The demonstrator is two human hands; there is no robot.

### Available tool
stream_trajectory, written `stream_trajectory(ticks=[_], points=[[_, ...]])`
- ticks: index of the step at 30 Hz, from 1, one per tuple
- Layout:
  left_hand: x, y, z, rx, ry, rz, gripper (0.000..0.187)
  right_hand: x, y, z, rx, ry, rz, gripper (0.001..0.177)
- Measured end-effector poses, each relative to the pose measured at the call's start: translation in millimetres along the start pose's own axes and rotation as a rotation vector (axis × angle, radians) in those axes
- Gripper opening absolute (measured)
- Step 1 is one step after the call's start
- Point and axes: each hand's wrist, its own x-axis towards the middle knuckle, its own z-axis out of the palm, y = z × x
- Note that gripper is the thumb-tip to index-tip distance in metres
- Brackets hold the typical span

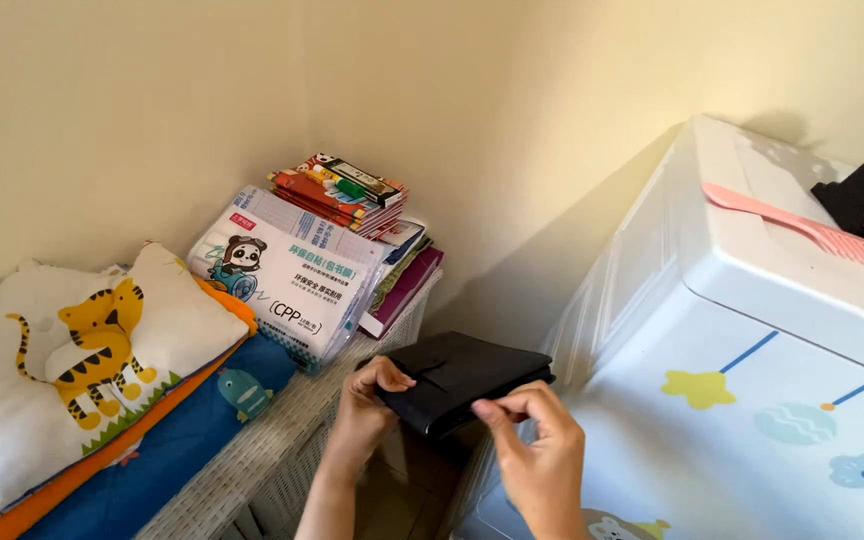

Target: Organizing various items including books, grooming tools, and an envelope on shelves and dressers.

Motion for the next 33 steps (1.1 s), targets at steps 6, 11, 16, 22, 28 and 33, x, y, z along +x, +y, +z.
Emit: stream_trajectory(ticks=[6,11,16,22,28,33], points=[[-12,-2,-38,-0.112,0.018,0.020,0.036,24,60,-13,0.144,0.095,0.158,0.019],[-22,-89,-79,-0.418,-0.078,0.074,0.022,26,88,11,0.553,-0.064,0.584,0.023],[-38,-43,-27,-0.767,-0.034,0.024,0.025,33,151,45,0.580,-0.105,0.615,0.026],[-40,-55,-26,-0.779,-0.213,-0.010,0.026,34,189,60,0.627,-0.025,1.055,0.027],[-55,5,-79,-0.080,-0.390,-0.162,0.034,36,177,58,0.553,0.185,0.682,0.023],[-67,114,-28,0.295,-0.348,-0.244,0.089,32,144,70,0.046,0.206,0.078,0.018]])
